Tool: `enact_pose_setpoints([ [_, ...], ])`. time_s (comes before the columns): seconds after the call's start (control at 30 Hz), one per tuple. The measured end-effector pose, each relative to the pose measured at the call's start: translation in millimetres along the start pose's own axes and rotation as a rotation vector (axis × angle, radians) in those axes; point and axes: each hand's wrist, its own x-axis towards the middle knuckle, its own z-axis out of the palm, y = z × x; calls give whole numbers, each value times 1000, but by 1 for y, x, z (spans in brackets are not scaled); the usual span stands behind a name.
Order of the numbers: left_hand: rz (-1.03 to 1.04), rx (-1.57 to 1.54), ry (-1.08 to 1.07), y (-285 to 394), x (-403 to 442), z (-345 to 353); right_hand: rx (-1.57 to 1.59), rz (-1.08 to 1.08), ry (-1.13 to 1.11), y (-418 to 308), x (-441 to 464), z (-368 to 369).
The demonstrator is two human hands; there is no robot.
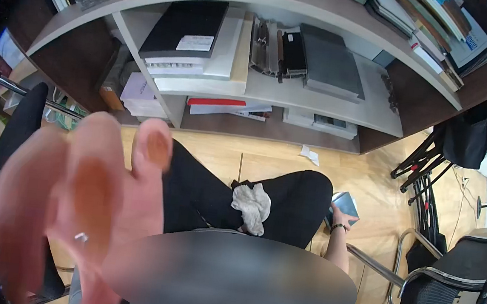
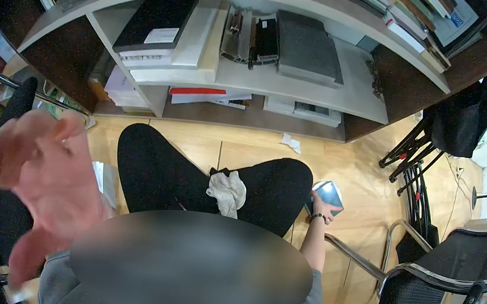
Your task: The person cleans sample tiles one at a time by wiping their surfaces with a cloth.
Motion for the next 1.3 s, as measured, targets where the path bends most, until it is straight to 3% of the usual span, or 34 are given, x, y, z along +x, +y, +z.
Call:
enact_pose_setpoints([
  [0.07, -66, 38, -89, 0, -8, -28, -5, -14, -15, 0, -3, -6],
  [0.13, -156, 64, 0, 1, -28, -40, -41, -35, -37, -1, -1, -11],
  [0.2, -241, 145, 276, 5, -47, -41, -11, -78, -43, 2, 2, -13],
  [0.3, -389, 219, 388, 14, -67, -54, 30, -133, -41, 12, 17, -22],
  [0.4, -506, 183, 410, 18, -89, -69, 556, -248, -448, 15, 47, -39],
  [0.43, -566, 171, 422, 15, -93, -71, 565, -245, -437, 13, 40, -52],
  [0.53, -686, 58, 381, -5, -104, -68, 564, -96, -966, 11, 22, -119],
  [0.57, -745, 9, 368, -13, -110, -66, 566, -90, -954, 13, 6, -135],
  [0.67, -986, -144, 271, -53, -131, -58, 722, -363, -688, 14, -82, -148],
  [0.7, -1068, -249, 247, -68, -137, -52, 706, -361, -695, 13, -106, -151],
  [0.77, -1173, -481, 178, -92, -140, -39, 814, -604, -935, 10, -151, -151],
  [0.8, -1202, -610, 225, -106, -149, -36, 791, -602, -957, 8, -172, -147],
  [0.83, -1220, -734, 271, -115, -157, -35, 789, -700, -1129, 3, -193, -139],
  [0.87, -1208, -709, 300, -119, -160, -31, 783, -799, -1310, -3, -215, -131],
  [1.0, -1127, -583, 555, -101, -158, -48, 586, -856, -1495, -31, -319, -102],
  [1.07, -1022, -346, 538, -70, -152, -63, 452, -1206, -1403, -34, -363, -84],
  [1.1, -979, -231, 528, -56, -154, -69, 432, -1211, -1440, -32, -383, -73],
  [1.2, -913, -101, 709, -31, -178, -89, 310, -1832, -1044, -20, -428, -45],
  [1.3, -871, -134, 840, -13, -208, -119, 161, -1837, -1085, -11, -447, -33],
])
